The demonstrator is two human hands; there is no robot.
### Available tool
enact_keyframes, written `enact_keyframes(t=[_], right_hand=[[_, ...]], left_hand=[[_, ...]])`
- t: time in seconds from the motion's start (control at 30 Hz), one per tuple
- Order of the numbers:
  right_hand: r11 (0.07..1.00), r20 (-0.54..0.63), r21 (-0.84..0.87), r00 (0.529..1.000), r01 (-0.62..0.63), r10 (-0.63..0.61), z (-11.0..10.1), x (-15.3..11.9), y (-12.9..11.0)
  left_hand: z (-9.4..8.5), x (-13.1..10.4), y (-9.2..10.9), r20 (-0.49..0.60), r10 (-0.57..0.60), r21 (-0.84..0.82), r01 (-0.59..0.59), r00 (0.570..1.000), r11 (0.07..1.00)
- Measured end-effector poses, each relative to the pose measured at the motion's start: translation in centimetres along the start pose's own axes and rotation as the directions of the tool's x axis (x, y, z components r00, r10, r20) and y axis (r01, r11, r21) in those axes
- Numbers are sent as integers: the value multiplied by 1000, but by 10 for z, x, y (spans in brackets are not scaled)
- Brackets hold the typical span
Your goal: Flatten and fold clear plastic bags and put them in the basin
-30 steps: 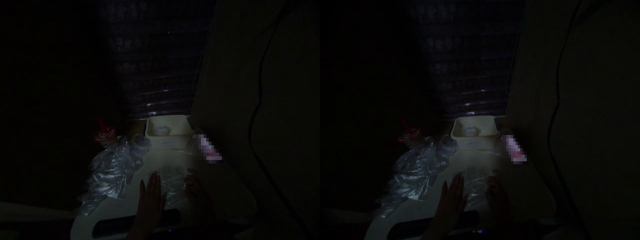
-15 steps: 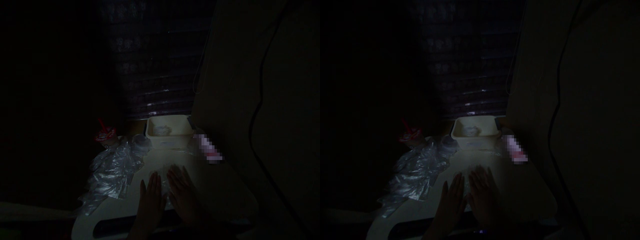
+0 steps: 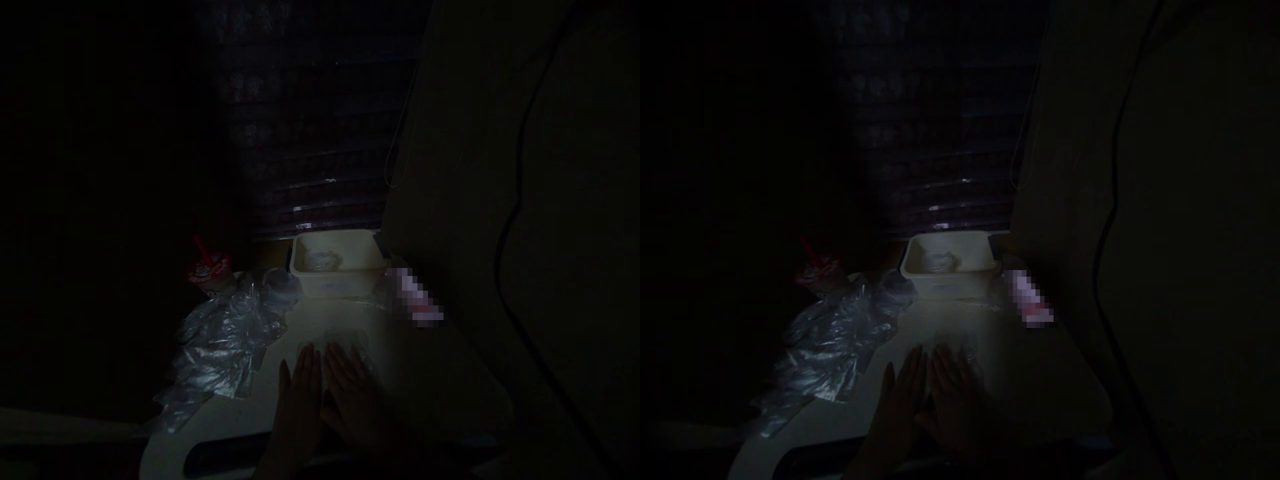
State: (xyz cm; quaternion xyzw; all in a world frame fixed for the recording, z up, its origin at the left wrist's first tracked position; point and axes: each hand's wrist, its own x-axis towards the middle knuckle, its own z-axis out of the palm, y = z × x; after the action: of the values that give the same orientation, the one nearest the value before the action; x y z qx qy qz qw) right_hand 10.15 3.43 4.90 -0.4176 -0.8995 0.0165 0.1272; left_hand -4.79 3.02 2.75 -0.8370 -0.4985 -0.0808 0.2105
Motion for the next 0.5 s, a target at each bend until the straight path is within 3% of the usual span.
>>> enact_keyframes(t=[0.5], right_hand=[[979,-88,-173,992,-109,94,5,-12,14]], left_hand=[[-4,2,1,55,-63,-61,66,996,996]])
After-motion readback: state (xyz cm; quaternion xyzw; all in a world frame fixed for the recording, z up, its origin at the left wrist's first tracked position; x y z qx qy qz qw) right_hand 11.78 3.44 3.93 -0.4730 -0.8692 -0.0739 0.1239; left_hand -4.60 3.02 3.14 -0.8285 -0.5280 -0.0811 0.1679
